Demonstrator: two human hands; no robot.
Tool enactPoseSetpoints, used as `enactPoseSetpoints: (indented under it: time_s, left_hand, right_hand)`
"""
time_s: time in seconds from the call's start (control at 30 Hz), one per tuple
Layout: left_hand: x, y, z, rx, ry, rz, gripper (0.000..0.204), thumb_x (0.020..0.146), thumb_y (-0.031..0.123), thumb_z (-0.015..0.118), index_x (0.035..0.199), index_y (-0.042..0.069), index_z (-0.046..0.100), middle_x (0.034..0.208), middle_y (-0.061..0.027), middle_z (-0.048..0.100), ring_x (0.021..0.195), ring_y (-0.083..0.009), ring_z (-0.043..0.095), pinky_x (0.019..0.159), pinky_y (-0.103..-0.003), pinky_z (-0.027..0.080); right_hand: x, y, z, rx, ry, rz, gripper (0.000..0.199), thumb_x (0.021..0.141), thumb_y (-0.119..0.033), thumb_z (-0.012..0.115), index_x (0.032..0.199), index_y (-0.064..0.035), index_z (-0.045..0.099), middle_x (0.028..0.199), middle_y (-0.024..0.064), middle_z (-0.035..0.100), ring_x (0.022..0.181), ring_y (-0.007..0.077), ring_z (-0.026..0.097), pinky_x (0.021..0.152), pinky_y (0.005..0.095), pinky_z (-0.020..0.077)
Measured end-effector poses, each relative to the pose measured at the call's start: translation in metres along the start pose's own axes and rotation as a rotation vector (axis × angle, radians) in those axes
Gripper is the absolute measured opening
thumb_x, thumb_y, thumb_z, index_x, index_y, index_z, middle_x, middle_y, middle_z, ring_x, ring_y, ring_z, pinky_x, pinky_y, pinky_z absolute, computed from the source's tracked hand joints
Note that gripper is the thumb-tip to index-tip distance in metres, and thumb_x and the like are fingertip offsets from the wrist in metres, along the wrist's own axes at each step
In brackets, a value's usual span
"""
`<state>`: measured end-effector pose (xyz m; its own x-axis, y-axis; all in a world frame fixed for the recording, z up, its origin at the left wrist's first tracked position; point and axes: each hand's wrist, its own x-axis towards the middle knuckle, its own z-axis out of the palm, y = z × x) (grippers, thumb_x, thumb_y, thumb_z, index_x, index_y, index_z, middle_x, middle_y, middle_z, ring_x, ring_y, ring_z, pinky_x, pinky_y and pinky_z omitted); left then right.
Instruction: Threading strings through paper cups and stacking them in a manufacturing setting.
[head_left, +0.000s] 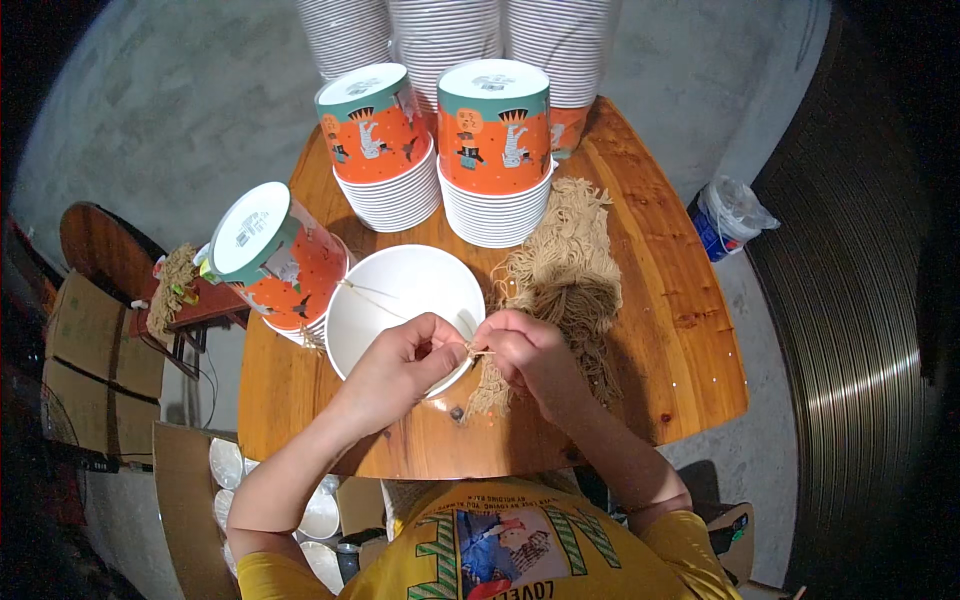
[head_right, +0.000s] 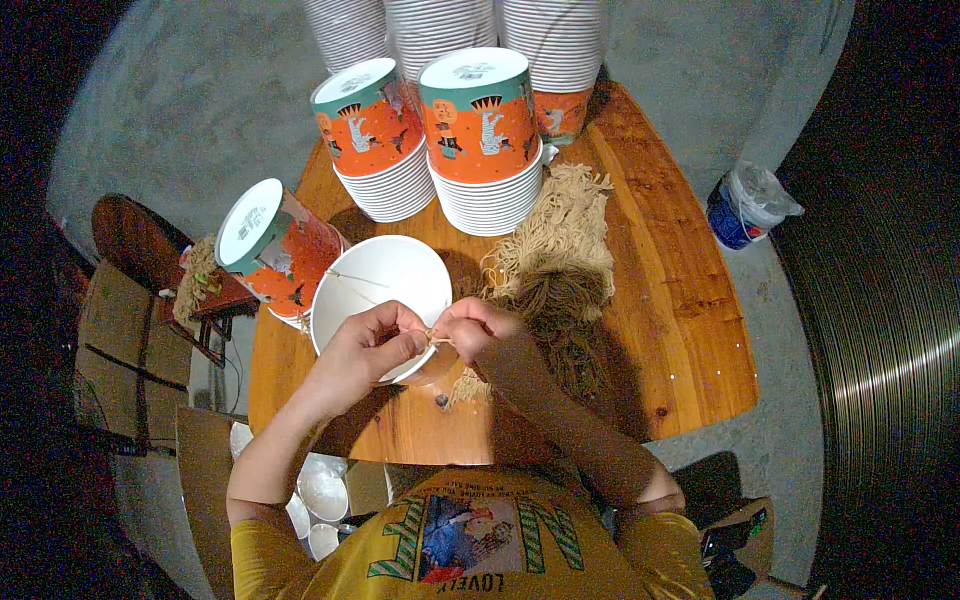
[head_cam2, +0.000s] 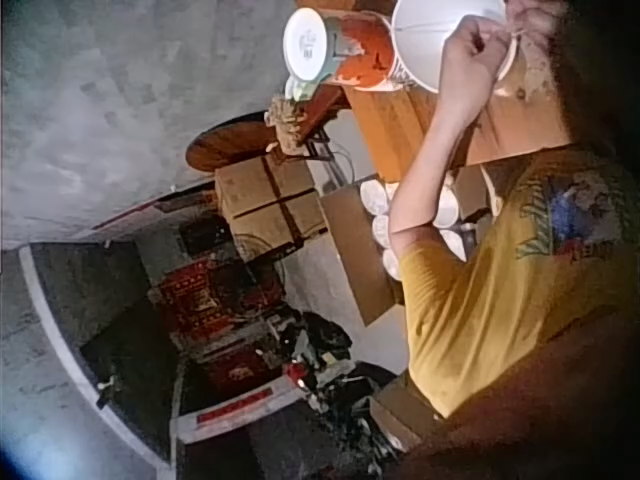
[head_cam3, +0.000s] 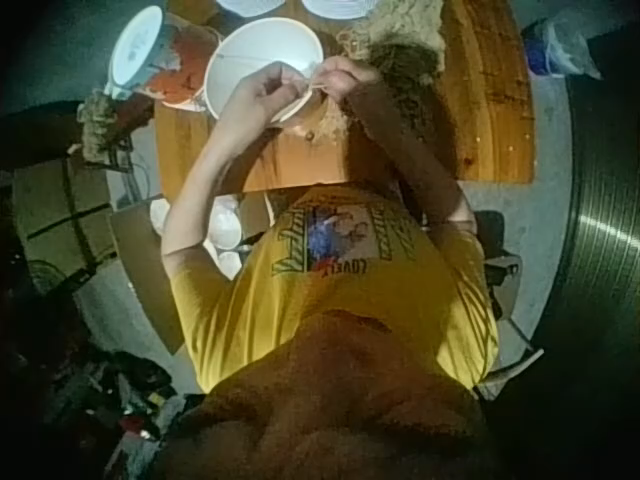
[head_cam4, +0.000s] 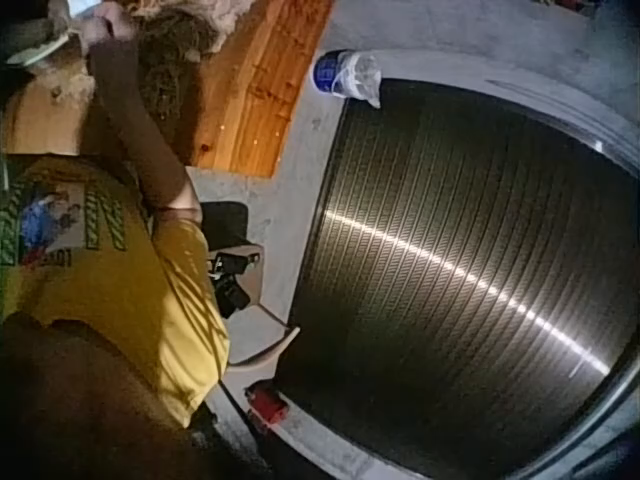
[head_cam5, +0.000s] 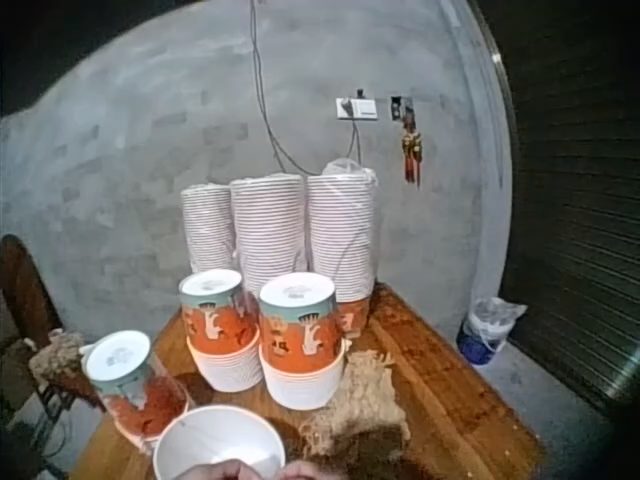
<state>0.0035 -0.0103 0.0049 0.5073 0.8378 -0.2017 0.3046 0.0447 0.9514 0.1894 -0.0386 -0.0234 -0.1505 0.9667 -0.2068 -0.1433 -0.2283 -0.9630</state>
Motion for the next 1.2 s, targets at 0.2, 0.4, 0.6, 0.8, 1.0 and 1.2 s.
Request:
enactPoseSetpoints:
  time_s: [0.2, 0.4, 0.6, 0.8, 1.0, 1.2]
  left_hand:
    - [-0.001, 0.001, 0.000, 0.012, -0.001, -0.002, 0.016, 0.092, 0.018, 0.057, 0.093, 0.002, 0.058, 0.075, 0.0039, 0.052, 0.067, -0.0036, 0.044, 0.059, -0.020, 0.039]
    - [0.000, 0.000, 0.003, 0.134, 0.059, 0.083, 0.015, 0.091, 0.016, 0.059, 0.090, 0.001, 0.058, 0.074, 0.0026, 0.054, 0.066, -0.0038, 0.045, 0.059, -0.021, 0.040]
    - [-0.001, 0.004, 0.004, 0.244, 0.086, 0.115, 0.015, 0.089, 0.015, 0.061, 0.088, 0.001, 0.057, 0.074, 0.0006, 0.055, 0.065, -0.0046, 0.045, 0.060, -0.022, 0.041]
    - [-0.002, 0.005, 0.004, 0.285, 0.045, 0.171, 0.013, 0.088, 0.013, 0.062, 0.089, 0.001, 0.056, 0.077, -0.0008, 0.053, 0.067, -0.0080, 0.047, 0.062, -0.024, 0.042]
    - [0.000, 0.006, 0.005, 0.348, 0.039, 0.199, 0.012, 0.087, 0.011, 0.059, 0.089, 0.000, 0.054, 0.080, -0.0068, 0.052, 0.069, -0.0148, 0.050, 0.063, -0.028, 0.043]
    - [0.000, 0.004, 0.004, 0.464, 0.126, 0.354, 0.009, 0.087, 0.009, 0.056, 0.087, 0.001, 0.052, 0.081, -0.0121, 0.053, 0.073, -0.0261, 0.053, 0.066, -0.034, 0.044]
  right_hand:
    - [-0.003, 0.001, 0.003, -0.163, 0.028, -0.221, 0.024, 0.089, -0.022, 0.045, 0.084, -0.0041, 0.061, 0.056, -0.0030, 0.041, 0.049, 0.0062, 0.039, 0.049, 0.0216, 0.0334]
    - [-0.001, 0.012, 0.003, -0.277, 0.080, -0.407, 0.015, 0.090, -0.015, 0.052, 0.084, -0.0025, 0.059, 0.063, -0.0035, 0.048, 0.057, 0.0036, 0.043, 0.055, 0.0217, 0.0376]
    - [-0.003, 0.008, 0.004, -0.358, 0.072, -0.313, 0.014, 0.088, -0.018, 0.058, 0.087, -0.0036, 0.056, 0.068, 0.0020, 0.055, 0.065, 0.0079, 0.050, 0.060, 0.0270, 0.0439]
    - [0.000, 0.008, 0.003, -0.246, 0.006, -0.246, 0.013, 0.093, -0.014, 0.052, 0.087, -0.0030, 0.054, 0.066, -0.0028, 0.047, 0.060, 0.0056, 0.045, 0.057, 0.0228, 0.0398]
    - [-0.001, 0.009, 0.001, -0.259, -0.009, -0.235, 0.016, 0.095, -0.016, 0.047, 0.085, -0.0033, 0.052, 0.067, -0.0007, 0.049, 0.061, 0.0075, 0.046, 0.058, 0.0241, 0.0405]
    - [-0.015, 0.017, 0.000, -0.308, -0.018, -0.240, 0.017, 0.096, -0.015, 0.043, 0.084, -0.0038, 0.050, 0.070, 0.0011, 0.052, 0.062, 0.0091, 0.048, 0.060, 0.0250, 0.0416]
